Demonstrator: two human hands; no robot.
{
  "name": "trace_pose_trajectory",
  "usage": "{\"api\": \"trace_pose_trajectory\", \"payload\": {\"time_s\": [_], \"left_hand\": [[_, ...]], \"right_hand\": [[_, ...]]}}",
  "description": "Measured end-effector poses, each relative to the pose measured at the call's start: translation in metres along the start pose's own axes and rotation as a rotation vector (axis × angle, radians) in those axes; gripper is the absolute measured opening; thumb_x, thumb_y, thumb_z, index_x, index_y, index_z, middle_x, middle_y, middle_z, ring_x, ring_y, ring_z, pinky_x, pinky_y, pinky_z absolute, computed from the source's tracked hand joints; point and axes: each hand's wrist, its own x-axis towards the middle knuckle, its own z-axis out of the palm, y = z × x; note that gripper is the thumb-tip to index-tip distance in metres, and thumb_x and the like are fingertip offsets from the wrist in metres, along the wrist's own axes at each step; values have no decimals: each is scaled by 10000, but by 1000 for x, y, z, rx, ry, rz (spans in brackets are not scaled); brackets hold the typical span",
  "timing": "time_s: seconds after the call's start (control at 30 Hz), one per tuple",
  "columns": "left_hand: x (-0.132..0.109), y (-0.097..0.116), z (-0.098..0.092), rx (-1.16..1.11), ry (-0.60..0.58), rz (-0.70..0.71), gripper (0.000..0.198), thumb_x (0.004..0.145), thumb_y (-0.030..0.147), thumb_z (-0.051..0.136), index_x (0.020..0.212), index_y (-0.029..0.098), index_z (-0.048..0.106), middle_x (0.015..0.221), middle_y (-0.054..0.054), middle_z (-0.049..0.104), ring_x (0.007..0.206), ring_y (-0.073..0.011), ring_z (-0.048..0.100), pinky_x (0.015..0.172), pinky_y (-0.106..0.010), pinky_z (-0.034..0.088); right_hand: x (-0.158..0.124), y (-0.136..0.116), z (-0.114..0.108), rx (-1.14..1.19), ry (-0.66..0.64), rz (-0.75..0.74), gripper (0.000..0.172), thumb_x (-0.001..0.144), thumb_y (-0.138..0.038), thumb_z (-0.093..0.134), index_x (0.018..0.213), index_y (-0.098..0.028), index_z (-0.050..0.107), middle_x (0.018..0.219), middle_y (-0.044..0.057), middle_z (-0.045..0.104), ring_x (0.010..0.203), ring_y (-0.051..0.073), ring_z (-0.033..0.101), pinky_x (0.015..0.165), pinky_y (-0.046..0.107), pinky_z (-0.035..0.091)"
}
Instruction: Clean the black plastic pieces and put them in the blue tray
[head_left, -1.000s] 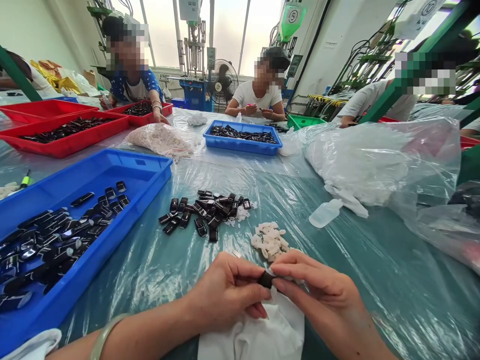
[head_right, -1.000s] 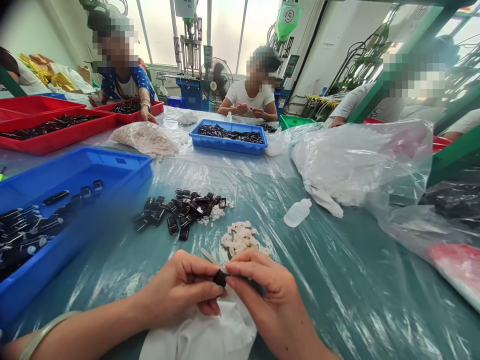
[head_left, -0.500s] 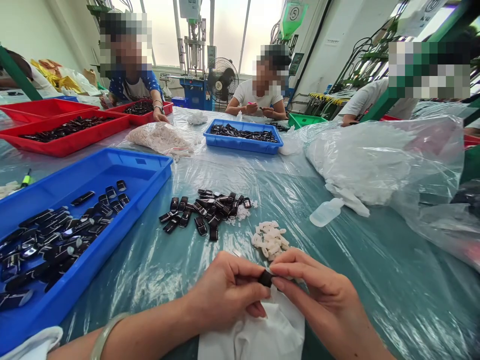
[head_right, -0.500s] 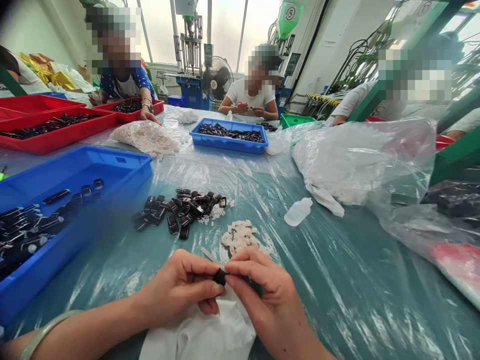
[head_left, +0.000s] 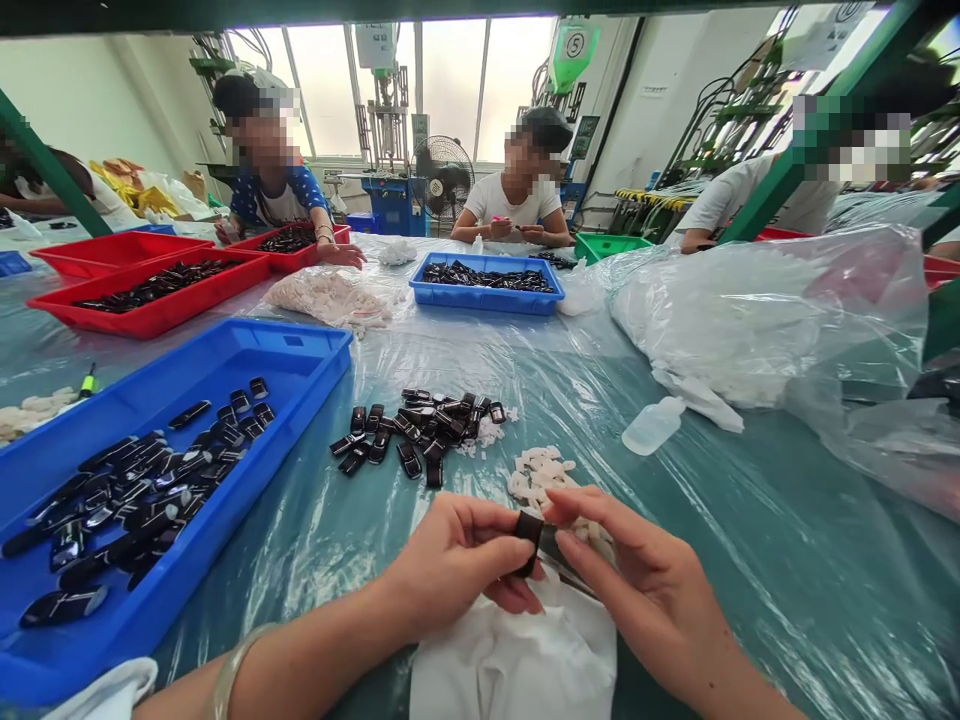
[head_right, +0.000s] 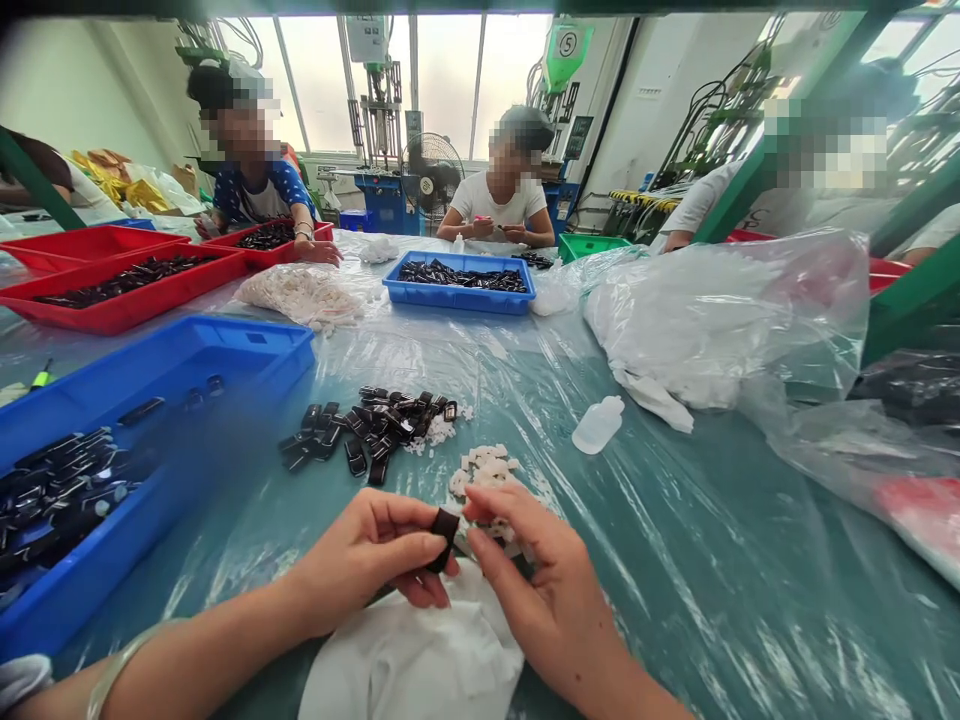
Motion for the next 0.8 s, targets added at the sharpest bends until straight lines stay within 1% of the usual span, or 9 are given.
{"api": "trace_pose_trajectory", "payload": {"time_s": [0.1, 0.2, 0.3, 0.43, 0.53, 0.6, 0.67, 0.73, 0.8], "left_hand": [[0, -1, -1, -98, -5, -20, 299, 757, 352, 588, 764, 66, 674, 719, -95, 662, 568, -130, 658, 491, -149, 486], [2, -2, -3, -182, -26, -19, 388, 800, 407, 521, 803, 53, 679, 720, -121, 671, 574, -155, 671, 486, -162, 497], [3, -3, -3, -207, -35, -21, 454, 813, 447, 484, 855, 41, 684, 721, -133, 674, 574, -165, 675, 486, -170, 502], [4, -3, -4, -215, -20, -28, 540, 810, 512, 448, 845, 31, 691, 722, -146, 675, 564, -174, 673, 494, -192, 510], [3, -3, -5, -203, -20, -18, 567, 808, 536, 428, 843, 35, 693, 734, -149, 675, 568, -176, 671, 504, -205, 512], [2, -3, -5, -173, -9, 3, 530, 800, 518, 451, 809, 45, 691, 738, -140, 673, 568, -166, 666, 503, -200, 505], [0, -1, -4, -93, 22, 27, 403, 762, 443, 541, 764, 64, 680, 733, -111, 666, 562, -144, 654, 507, -189, 495], [-4, 5, -3, 9, 69, 43, 270, 715, 347, 603, 728, 83, 664, 708, -71, 649, 544, -118, 628, 509, -183, 484], [-11, 15, -2, 125, 116, 69, 211, 713, 299, 592, 724, 99, 657, 670, -37, 627, 532, -102, 598, 521, -192, 479]], "right_hand": [[3, 1, -2, -1, 30, 0, 202, 819, -181, 553, 994, -260, 617, 868, 11, 670, 809, 158, 621, 718, 251, 511], [5, 1, -2, -20, 54, -3, 166, 817, -191, 555, 951, -242, 638, 879, 22, 680, 808, 165, 636, 710, 252, 517], [7, 2, -2, -62, 63, -15, 153, 815, -202, 553, 927, -228, 653, 886, 38, 686, 818, 177, 642, 712, 256, 522], [9, 5, -3, -96, 74, -6, 159, 822, -235, 537, 911, -216, 668, 858, 51, 684, 758, 183, 650, 649, 257, 534], [10, 5, -3, -131, 69, 11, 169, 827, -250, 529, 911, -215, 672, 865, 52, 683, 748, 183, 654, 621, 248, 534], [11, 4, -3, -155, 67, 5, 167, 825, -257, 529, 900, -217, 674, 863, 47, 685, 750, 183, 657, 611, 242, 533], [12, 5, -2, -175, 69, -21, 165, 821, -258, 531, 892, -217, 674, 859, 46, 690, 757, 188, 659, 620, 246, 534], [13, 8, -2, -199, 72, -49, 161, 814, -259, 537, 888, -217, 674, 848, 45, 696, 762, 194, 661, 641, 257, 536], [13, 11, -3, -221, 72, -70, 159, 805, -264, 547, 888, -220, 675, 856, 47, 702, 780, 204, 663, 661, 267, 536]]}}
